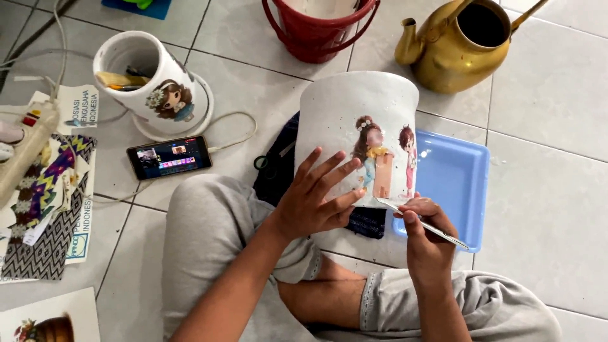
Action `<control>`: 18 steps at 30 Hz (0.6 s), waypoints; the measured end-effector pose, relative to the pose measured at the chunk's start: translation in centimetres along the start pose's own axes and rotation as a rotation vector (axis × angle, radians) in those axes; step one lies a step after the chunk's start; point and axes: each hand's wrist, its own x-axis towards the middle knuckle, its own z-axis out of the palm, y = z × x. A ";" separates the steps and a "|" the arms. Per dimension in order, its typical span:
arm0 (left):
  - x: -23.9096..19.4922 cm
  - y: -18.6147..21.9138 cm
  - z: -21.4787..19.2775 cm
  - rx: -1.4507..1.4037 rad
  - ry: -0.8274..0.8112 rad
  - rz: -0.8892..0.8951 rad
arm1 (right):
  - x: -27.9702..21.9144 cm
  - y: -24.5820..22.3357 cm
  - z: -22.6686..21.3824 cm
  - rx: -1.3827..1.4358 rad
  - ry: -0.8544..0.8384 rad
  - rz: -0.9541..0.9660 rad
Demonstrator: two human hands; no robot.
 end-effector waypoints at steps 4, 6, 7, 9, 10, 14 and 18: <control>0.0 -0.1 -0.1 -0.004 -0.009 0.005 | 0.2 0.0 -0.2 0.052 -0.008 0.010; -0.1 -0.1 -0.1 -0.010 -0.017 0.002 | 0.3 0.1 -0.4 0.056 -0.023 0.033; -0.1 -0.1 -0.2 -0.010 -0.018 0.000 | 0.3 0.2 -0.6 0.056 -0.024 0.035; -0.1 -0.1 -0.2 0.000 -0.020 -0.004 | 0.5 0.4 -1.0 0.032 -0.039 0.057; -0.2 -0.1 -0.3 0.001 -0.021 -0.005 | 0.7 0.1 -1.0 0.032 -0.040 0.058; -0.4 -0.2 1.3 0.000 0.119 -0.018 | 1.6 0.8 -1.3 0.051 -0.080 0.045; -0.7 -0.3 2.2 -0.002 0.247 -0.034 | 2.1 1.5 -1.5 0.079 -0.119 -0.017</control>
